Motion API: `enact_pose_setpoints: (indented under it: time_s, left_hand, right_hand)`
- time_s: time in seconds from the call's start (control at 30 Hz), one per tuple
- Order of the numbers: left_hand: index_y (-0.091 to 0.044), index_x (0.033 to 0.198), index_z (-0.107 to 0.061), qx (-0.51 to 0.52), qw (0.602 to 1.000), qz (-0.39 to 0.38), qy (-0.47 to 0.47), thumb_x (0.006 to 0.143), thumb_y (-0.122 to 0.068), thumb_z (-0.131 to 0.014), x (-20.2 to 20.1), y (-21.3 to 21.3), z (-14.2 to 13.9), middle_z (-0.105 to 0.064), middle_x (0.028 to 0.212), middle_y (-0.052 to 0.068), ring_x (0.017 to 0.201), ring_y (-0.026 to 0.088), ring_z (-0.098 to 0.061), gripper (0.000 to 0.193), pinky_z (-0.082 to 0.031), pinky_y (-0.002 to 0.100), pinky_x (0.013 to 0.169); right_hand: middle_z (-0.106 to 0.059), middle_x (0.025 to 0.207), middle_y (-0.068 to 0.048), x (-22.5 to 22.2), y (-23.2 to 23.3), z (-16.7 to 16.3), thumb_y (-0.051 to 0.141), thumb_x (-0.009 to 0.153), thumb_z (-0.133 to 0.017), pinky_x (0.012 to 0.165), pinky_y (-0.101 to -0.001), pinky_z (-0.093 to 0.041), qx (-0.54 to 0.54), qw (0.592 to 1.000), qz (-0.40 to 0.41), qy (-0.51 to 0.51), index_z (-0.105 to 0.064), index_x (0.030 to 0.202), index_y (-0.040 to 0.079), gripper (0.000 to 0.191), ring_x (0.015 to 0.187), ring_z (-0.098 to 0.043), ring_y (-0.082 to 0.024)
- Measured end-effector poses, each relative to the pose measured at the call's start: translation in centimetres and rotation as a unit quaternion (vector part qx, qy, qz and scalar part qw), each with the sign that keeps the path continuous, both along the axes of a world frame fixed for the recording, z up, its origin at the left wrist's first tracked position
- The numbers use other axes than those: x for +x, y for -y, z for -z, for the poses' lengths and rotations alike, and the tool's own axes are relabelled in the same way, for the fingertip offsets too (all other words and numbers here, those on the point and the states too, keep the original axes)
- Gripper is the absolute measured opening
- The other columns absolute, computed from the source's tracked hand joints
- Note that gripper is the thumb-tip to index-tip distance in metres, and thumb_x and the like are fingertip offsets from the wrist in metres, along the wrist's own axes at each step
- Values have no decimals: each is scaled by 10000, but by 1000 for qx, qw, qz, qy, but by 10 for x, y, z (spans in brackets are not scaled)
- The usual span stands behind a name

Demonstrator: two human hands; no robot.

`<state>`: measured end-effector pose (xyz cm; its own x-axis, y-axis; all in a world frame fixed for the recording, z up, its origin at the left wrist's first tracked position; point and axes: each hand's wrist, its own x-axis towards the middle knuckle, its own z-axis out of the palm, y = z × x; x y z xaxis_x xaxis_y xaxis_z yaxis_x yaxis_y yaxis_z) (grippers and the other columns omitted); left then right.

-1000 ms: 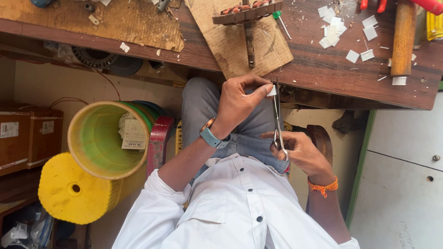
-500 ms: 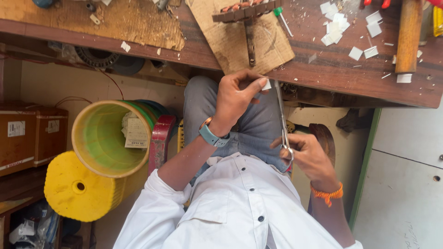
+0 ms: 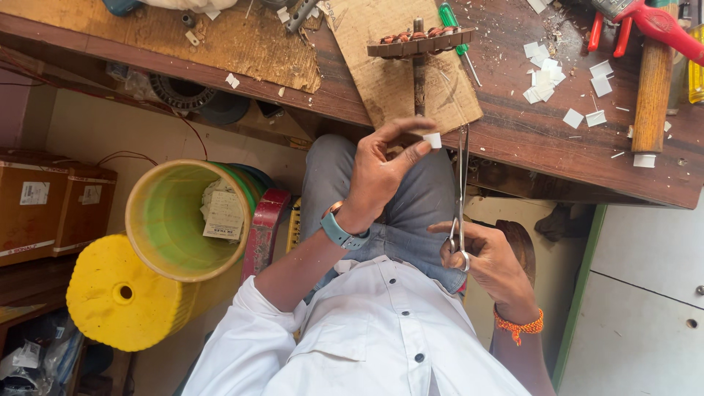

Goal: The person assembles a motor armature by cutting small white insulating pieces with scissors and inserting them into slots on the copper-wound rotor. They use a green-handled screwdriver to press the pieces into place and rotate the armature to access different slots.

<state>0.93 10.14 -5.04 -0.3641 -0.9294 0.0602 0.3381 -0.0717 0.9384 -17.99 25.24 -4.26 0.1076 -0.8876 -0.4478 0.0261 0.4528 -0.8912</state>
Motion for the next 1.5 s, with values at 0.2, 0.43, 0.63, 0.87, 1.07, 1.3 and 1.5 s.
enact_pose_setpoints:
  time_s: [0.2, 0.43, 0.63, 0.87, 1.07, 1.3, 1.5]
  left_hand:
    - [15, 1045, -762, 33, 999, 11, 21, 967, -151, -740, 1, 3, -14, -770, 968, 61, 881, 87, -751, 184, -604, 221, 762]
    - [16, 1034, -767, -4, 997, -1, 75, 958, -142, -734, 0, 6, -22, -785, 923, 55, 810, 57, -732, 178, -584, 197, 652]
    - [14, 1011, -775, -11, 995, 0, 99, 952, -139, -746, 2, 8, -21, -778, 846, 44, 747, 42, -713, 167, -548, 180, 624]
    - [10, 1054, -760, 18, 992, 18, 122, 964, -179, -723, 2, 14, -18, -775, 894, 30, 821, 45, -731, 213, -601, 194, 603]
    - [-22, 1257, -691, 72, 995, 72, -25, 1035, -174, -642, 1, 12, -10, -700, 1047, 16, 943, 47, -654, 274, -622, 217, 667]
    - [-1, 1177, -696, 147, 982, 71, -93, 1003, -108, -720, 12, 8, 2, -710, 1052, 41, 960, 85, -679, 206, -636, 250, 788]
    - [-63, 1120, -663, 218, 945, 142, -198, 998, -170, -669, 22, 8, 5, -747, 970, 69, 848, 175, -755, 162, -578, 226, 559]
  right_hand:
    - [-611, 703, 25, 9, 6, -9, 307, 710, -866, 508, -236, -442, 38, 998, -29, -40, -734, 1209, -40, 622, 616, -541, -60]
    - [-610, 685, 30, 15, 12, -11, 504, 658, -862, 521, -220, -456, -10, 996, -49, -68, -766, 1166, -24, 738, 614, -555, -47]
    - [-624, 700, 33, 11, 9, -7, 496, 674, -862, 565, -214, -466, -8, 996, -48, -75, -782, 1090, -8, 658, 646, -560, -49]
    - [-648, 697, -26, 7, -7, 8, 319, 781, -849, 551, -230, -458, 31, 999, 22, -11, -749, 1008, -90, 478, 625, -585, -91]
    - [-633, 712, -26, 7, -11, 17, 408, 801, -849, 575, -202, -447, -47, 987, 155, 16, -696, 1177, -107, 656, 645, -587, -79]
    - [-663, 714, -32, -7, -6, 17, 467, 779, -848, 556, -191, -406, -64, 989, 132, 4, -688, 1217, -100, 734, 628, -561, -58]
    - [-658, 710, -40, -8, -1, 14, 497, 763, -845, 531, -202, -402, -52, 988, 140, -24, -693, 1222, -88, 759, 609, -543, -62]
